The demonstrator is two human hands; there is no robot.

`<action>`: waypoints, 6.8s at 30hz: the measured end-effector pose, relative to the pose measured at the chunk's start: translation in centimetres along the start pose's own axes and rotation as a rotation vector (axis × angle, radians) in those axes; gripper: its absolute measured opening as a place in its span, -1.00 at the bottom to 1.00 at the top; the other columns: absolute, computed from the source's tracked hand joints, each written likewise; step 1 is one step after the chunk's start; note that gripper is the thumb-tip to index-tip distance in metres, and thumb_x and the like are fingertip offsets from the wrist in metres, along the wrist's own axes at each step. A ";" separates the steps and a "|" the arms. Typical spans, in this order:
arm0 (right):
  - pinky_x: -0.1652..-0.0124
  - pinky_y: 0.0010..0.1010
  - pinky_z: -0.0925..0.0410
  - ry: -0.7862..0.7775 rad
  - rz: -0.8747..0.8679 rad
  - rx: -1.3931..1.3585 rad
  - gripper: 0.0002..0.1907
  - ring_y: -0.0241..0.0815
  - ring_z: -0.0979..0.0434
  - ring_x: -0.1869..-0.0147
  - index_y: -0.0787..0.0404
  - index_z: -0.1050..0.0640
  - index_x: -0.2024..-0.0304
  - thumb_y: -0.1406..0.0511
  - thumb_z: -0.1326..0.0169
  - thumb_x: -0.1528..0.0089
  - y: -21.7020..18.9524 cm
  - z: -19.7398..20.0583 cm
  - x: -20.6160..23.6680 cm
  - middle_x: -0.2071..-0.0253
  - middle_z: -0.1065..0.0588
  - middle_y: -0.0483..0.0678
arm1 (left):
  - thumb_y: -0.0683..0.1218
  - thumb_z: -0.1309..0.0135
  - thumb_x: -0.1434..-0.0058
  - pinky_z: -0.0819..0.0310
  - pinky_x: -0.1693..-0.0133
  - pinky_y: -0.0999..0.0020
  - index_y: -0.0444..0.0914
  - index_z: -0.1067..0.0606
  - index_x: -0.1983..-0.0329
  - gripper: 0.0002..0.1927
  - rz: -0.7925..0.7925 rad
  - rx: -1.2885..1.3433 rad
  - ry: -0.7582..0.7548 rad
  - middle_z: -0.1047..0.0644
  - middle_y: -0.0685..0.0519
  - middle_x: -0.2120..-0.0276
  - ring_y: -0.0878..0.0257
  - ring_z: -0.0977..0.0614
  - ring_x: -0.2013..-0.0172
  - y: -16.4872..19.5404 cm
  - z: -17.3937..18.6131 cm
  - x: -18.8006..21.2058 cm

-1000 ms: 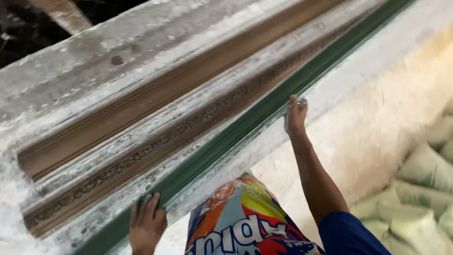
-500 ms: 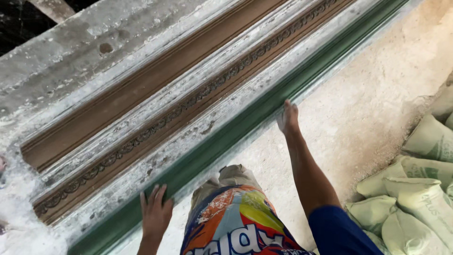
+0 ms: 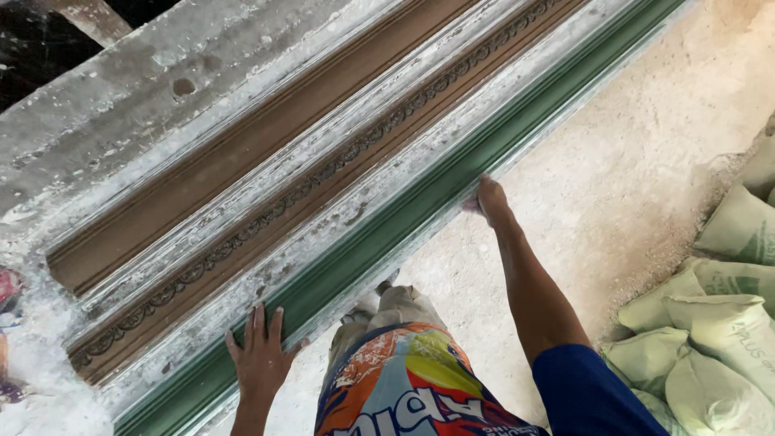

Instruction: The person wipes plaster residue off a long flat work surface with an orange sponge, then lays a long green rubber strip into a decorative mold frame and brushes a liquid coating along the strip and mold with a brush, pressing the strip into place by hand.

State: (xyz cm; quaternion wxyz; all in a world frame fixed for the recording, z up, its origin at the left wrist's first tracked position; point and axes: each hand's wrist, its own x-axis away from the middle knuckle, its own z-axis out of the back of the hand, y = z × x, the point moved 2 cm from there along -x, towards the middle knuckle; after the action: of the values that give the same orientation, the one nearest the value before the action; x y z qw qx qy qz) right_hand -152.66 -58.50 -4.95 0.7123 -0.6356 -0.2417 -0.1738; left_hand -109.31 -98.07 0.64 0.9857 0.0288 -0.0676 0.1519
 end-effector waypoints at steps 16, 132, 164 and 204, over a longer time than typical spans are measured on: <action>0.38 -0.24 -0.42 0.170 -0.096 0.490 -0.29 -0.02 -0.60 0.44 0.58 -0.42 0.06 -0.06 0.24 -0.47 -3.1 4.7 -2.3 0.35 -0.54 0.18 | 0.52 -0.03 -0.03 0.01 -0.23 -0.56 0.10 -0.20 -0.44 -0.06 -0.041 0.017 -0.008 -0.14 -0.05 -0.44 -0.08 -0.21 -0.39 6.0 -0.5 -3.4; -0.29 0.23 0.03 0.043 1.059 0.987 -0.46 0.46 -0.02 -0.44 0.44 -0.43 -0.34 0.26 -0.18 -0.40 -1.9 -22.0 -0.7 -0.38 -0.14 0.56 | 0.12 -0.09 -0.34 -0.27 -0.17 -0.23 -0.39 -0.42 -0.28 -0.39 1.116 0.274 0.530 -0.45 -0.36 -0.18 -0.30 -0.42 -0.19 -28.6 1.8 -0.6; -0.46 0.07 0.07 -0.019 0.523 1.049 0.14 0.44 0.40 -0.63 0.51 0.11 -0.48 -0.15 -0.10 -0.29 -0.2 -31.0 9.5 -0.54 0.34 0.49 | 0.48 -0.26 -0.15 -0.48 0.16 0.00 -0.47 -0.54 0.47 -0.15 0.851 0.612 0.085 -0.59 -0.28 0.48 -0.17 -0.60 0.36 -36.0 1.2 2.1; -0.47 0.05 0.07 0.300 0.491 0.761 -0.02 0.60 0.15 -0.57 0.66 0.00 -0.43 0.01 -0.08 -0.35 8.6 -22.0 19.6 -0.45 0.13 0.69 | 0.27 -0.21 -0.29 -0.40 0.26 0.01 -0.44 -0.48 0.32 -0.37 0.720 0.799 0.171 -0.52 -0.19 0.44 -0.03 -0.49 0.39 -33.7 0.4 0.6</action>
State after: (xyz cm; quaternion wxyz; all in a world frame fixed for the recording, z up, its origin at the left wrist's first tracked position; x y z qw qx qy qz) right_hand -129.02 -77.98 -2.61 0.9416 -0.3357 -0.0253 0.0104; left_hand -98.56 -130.05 -0.15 0.7857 0.3635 0.0704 0.4955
